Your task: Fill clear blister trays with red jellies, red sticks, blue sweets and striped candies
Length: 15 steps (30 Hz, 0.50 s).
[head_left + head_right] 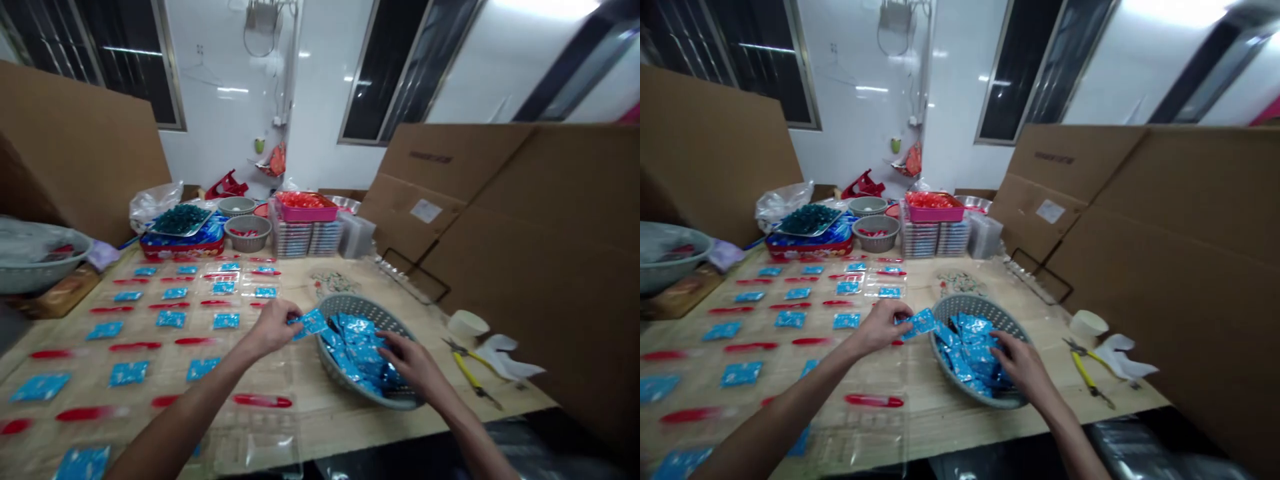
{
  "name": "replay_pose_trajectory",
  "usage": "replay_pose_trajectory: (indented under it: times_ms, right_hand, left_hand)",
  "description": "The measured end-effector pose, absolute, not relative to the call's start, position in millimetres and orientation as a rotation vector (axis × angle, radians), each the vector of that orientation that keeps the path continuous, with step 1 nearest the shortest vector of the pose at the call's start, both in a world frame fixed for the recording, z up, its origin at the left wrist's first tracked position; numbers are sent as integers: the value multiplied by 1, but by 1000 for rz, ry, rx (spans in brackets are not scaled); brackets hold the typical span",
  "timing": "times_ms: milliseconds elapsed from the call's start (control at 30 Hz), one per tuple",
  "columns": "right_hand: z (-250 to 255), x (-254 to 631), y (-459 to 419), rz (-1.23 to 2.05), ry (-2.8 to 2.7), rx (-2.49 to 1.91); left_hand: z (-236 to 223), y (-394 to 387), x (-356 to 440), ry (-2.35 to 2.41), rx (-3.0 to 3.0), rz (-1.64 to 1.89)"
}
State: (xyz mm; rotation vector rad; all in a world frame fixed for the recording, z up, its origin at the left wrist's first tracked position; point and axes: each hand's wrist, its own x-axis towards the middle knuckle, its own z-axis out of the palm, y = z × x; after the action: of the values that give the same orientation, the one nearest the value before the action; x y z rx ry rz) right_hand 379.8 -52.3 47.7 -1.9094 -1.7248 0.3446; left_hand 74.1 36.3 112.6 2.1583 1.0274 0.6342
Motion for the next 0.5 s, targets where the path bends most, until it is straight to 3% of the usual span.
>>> replay_pose_trajectory:
  times_ms: [167, 333, 500]
  right_hand:
    - [37, 384, -46, 324, -1740, -1931]
    - [43, 379, -47, 326, -1704, -1938]
    - [47, 374, -48, 304, -1691, -1956]
  left_hand:
    - [78, 31, 17, 1159, 2243, 363]
    - [40, 20, 13, 1134, 2447, 119]
    - [36, 18, 14, 1106, 2648, -23]
